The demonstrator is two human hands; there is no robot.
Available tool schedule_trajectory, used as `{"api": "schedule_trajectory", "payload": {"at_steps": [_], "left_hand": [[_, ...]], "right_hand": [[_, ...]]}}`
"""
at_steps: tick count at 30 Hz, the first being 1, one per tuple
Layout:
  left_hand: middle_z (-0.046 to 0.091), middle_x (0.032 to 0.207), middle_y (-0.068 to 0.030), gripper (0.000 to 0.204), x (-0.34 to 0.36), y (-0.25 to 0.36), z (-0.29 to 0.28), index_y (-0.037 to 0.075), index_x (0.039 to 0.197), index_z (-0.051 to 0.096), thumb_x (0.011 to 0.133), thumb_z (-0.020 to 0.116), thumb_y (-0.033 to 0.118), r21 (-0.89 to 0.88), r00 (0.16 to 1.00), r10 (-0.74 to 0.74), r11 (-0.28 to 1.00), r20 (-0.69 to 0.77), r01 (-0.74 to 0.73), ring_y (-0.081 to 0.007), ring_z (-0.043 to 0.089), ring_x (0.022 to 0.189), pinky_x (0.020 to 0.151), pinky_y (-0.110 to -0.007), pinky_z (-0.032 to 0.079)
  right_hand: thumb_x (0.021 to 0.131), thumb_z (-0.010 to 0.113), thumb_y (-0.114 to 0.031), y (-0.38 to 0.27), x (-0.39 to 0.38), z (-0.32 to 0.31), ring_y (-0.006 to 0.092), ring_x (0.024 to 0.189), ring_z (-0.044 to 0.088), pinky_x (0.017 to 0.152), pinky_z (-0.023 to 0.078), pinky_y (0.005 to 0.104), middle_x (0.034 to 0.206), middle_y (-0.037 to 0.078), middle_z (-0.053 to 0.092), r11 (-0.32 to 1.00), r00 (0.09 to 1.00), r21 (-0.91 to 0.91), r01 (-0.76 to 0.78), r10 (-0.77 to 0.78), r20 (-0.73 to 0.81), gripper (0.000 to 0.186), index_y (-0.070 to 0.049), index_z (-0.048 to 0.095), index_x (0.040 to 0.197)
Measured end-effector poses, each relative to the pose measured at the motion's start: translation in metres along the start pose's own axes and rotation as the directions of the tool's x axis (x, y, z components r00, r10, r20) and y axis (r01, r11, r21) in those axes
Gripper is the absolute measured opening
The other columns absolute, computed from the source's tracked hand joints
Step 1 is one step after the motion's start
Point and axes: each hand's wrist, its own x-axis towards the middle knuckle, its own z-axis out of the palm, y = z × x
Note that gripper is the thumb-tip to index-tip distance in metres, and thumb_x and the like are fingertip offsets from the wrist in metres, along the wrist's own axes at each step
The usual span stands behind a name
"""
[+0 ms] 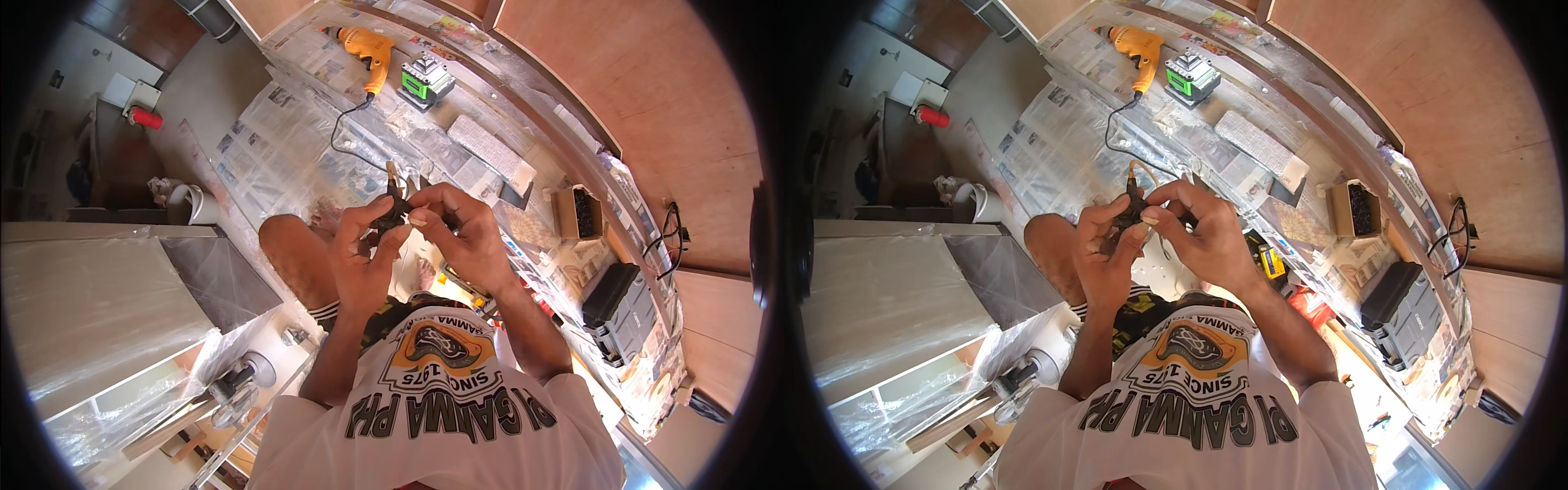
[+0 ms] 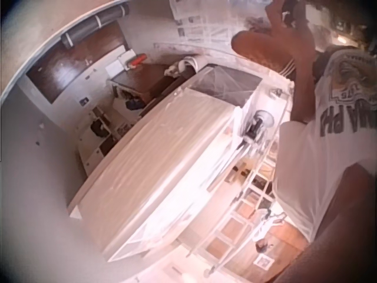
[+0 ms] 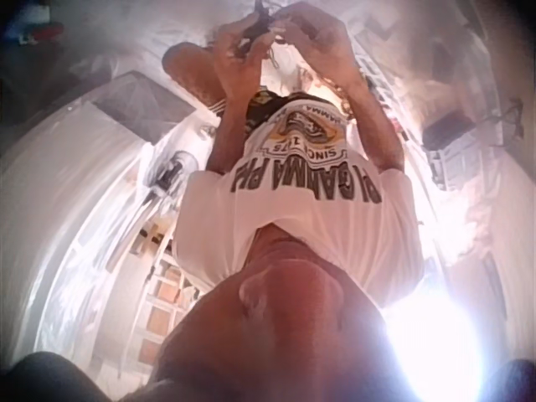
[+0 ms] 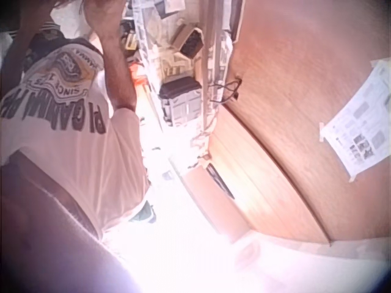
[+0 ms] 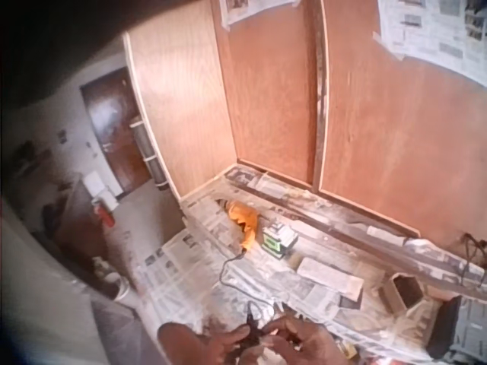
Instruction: The person sits on the floor and uses a pair of pliers to strip the insulation from the ends of a black electrical cable. They hold the cable with one hand and use the pliers with the other to remove the outer sheathing and expose the inner wires.
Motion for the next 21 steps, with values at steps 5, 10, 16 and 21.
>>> {"api": "schedule_trajectory", "payload": {"at_steps": [5, 10, 16, 21], "left_hand": [[0.069, 0.127, -0.0136, 0.04, 0.0, -0.011, 0.004, -0.003, 0.132, 0.06, 0.095, 0.072, -0.01, -0.091, 0.997, 0.075, 0.993, 0.007, -0.074, -0.0137, 0.067, 0.11, 0.094, -0.026, 0.055], [0.068, 0.133, -0.0162, 0.047, -0.003, -0.011, 0.006, -0.003, 0.139, 0.053, 0.096, 0.071, -0.008, -0.351, 0.996, -0.056, 0.933, 0.07, 0.077, -0.0157, 0.066, 0.115, 0.098, -0.028, 0.055], [0.066, 0.137, -0.018, 0.057, -0.009, -0.007, 0.02, -0.003, 0.149, 0.046, 0.098, 0.07, -0.005, -0.571, 0.988, -0.151, 0.808, 0.033, 0.143, -0.0179, 0.067, 0.115, 0.101, -0.03, 0.054], [0.065, 0.137, -0.0165, 0.065, -0.007, -0.006, 0.016, -0.004, 0.156, 0.041, 0.098, 0.07, -0.003, -0.621, 0.964, -0.246, 0.742, 0.096, 0.252, -0.0196, 0.064, 0.121, 0.103, -0.031, 0.053]], "right_hand": [[0.097, 0.072, -0.011, -0.01, 0.0, 0.002, 0.0119, 0.055, 0.054, 0.054, 0.044, 0.0326, 0.071, 0.009, 0.066, 0.979, 0.998, -0.195, -0.066, 0.067, -0.002, 0.012, 0.001, 0.071, 0.102], [0.099, 0.068, -0.009, -0.007, -0.005, 0.0, 0.0149, 0.057, 0.058, 0.056, 0.046, 0.0332, 0.072, 0.012, 0.067, 0.989, 0.998, -0.143, -0.024, 0.033, 0.059, 0.012, 0.003, 0.067, 0.1], [0.101, 0.064, -0.007, -0.011, -0.018, 0.006, 0.016, 0.06, 0.06, 0.059, 0.049, 0.0341, 0.072, 0.012, 0.065, 0.989, 0.998, -0.132, 0.063, -0.061, 0.014, 0.01, 0.003, 0.063, 0.099], [0.102, 0.064, -0.007, -0.009, -0.022, 0.011, 0.0149, 0.061, 0.06, 0.059, 0.049, 0.0328, 0.072, 0.011, 0.065, 0.996, 1.0, -0.083, -0.019, 0.017, -0.017, 0.011, 0.003, 0.063, 0.098]]}}
